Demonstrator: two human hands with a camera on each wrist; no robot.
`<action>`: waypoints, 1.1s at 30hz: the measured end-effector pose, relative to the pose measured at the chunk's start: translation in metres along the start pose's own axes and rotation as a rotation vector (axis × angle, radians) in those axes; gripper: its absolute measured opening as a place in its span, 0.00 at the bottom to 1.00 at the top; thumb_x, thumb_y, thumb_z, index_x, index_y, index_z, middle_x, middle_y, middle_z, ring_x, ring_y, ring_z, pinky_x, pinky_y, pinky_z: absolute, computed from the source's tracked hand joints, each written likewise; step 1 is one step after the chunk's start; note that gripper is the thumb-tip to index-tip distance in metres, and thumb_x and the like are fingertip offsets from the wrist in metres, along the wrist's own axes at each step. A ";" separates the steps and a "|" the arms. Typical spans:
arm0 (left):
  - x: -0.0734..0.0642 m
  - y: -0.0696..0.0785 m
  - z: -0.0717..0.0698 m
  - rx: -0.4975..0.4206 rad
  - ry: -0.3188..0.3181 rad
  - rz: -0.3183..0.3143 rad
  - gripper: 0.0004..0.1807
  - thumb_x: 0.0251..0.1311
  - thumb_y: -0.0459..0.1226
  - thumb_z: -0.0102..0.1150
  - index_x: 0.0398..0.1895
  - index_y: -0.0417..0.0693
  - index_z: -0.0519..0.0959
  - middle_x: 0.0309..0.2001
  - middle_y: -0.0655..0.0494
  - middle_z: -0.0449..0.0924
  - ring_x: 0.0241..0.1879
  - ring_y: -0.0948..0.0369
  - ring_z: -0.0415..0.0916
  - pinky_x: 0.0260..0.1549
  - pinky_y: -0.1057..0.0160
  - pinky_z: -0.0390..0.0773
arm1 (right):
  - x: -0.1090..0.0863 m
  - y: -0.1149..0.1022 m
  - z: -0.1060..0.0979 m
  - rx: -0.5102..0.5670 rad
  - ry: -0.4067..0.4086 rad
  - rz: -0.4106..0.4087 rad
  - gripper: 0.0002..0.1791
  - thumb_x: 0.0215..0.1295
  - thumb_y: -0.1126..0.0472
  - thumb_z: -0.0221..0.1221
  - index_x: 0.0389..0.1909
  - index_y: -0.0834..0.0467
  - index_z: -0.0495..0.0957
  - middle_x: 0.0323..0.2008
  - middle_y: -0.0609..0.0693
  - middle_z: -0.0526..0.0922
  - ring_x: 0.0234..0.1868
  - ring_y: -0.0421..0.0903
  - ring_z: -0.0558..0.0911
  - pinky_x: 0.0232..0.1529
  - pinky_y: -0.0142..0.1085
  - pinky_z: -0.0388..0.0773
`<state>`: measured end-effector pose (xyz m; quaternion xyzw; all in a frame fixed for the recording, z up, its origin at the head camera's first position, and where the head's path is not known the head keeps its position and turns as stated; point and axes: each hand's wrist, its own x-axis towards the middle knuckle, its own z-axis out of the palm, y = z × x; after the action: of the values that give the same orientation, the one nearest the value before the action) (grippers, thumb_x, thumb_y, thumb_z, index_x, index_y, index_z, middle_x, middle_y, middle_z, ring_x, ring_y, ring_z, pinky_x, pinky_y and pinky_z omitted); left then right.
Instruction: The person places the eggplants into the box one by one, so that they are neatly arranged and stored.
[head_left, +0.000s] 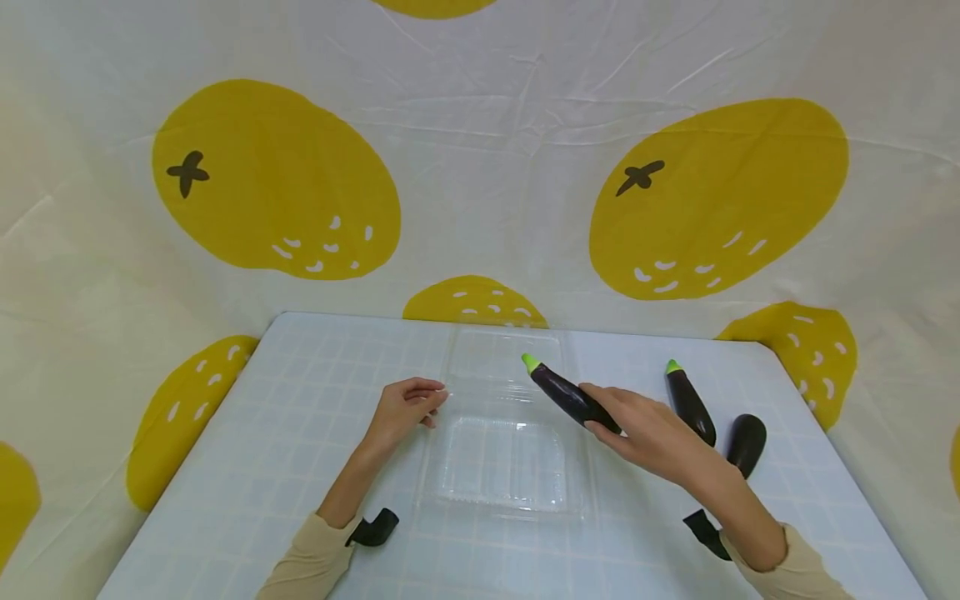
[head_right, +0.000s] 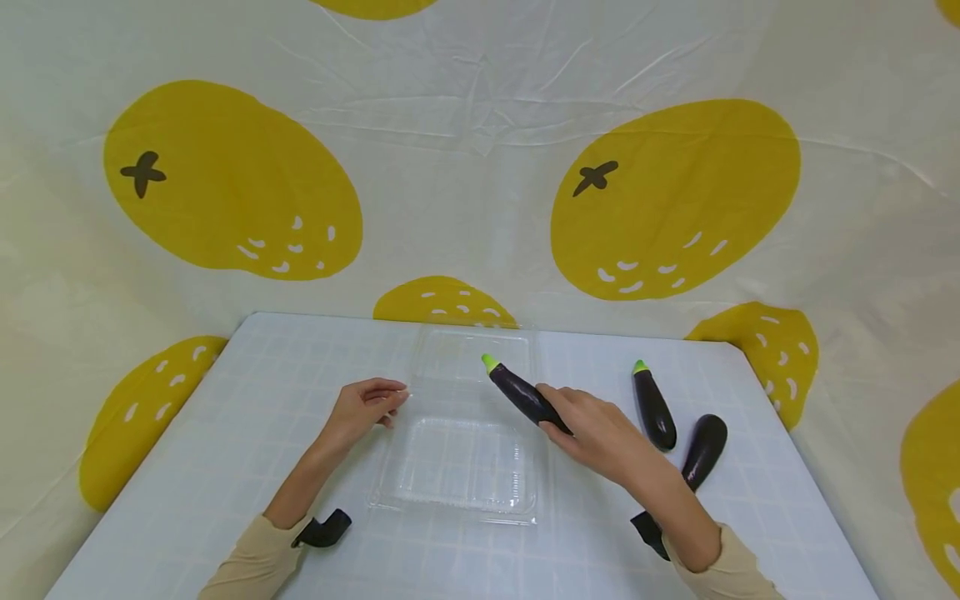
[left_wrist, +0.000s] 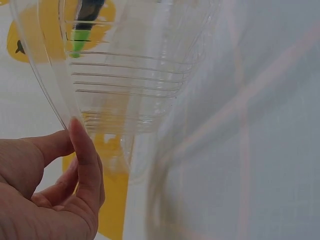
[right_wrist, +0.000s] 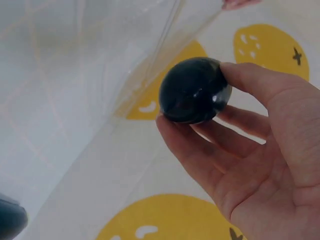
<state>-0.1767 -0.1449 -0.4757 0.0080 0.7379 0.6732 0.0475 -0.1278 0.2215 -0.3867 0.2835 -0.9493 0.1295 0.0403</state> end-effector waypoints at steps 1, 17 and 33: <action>0.000 0.000 0.000 0.000 -0.001 0.001 0.18 0.65 0.34 0.70 0.52 0.28 0.82 0.40 0.31 0.84 0.24 0.60 0.78 0.26 0.67 0.84 | 0.002 -0.001 0.001 0.001 -0.004 -0.007 0.28 0.68 0.58 0.68 0.67 0.62 0.74 0.51 0.60 0.86 0.46 0.54 0.86 0.44 0.48 0.87; -0.001 0.001 0.002 0.004 0.023 -0.021 0.15 0.64 0.34 0.71 0.49 0.32 0.84 0.40 0.35 0.85 0.24 0.60 0.78 0.26 0.67 0.84 | 0.021 -0.016 0.020 0.029 -0.025 -0.160 0.29 0.68 0.57 0.68 0.67 0.60 0.74 0.53 0.56 0.85 0.46 0.50 0.85 0.46 0.45 0.86; -0.001 0.002 0.002 0.002 0.028 -0.017 0.14 0.65 0.33 0.69 0.49 0.32 0.84 0.40 0.32 0.84 0.24 0.59 0.78 0.24 0.66 0.84 | 0.030 -0.018 0.049 0.065 -0.026 -0.273 0.26 0.69 0.59 0.67 0.65 0.60 0.76 0.54 0.54 0.84 0.51 0.51 0.85 0.48 0.45 0.85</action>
<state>-0.1754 -0.1427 -0.4739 -0.0075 0.7391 0.6722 0.0429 -0.1434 0.1782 -0.4256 0.4129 -0.8976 0.1500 0.0360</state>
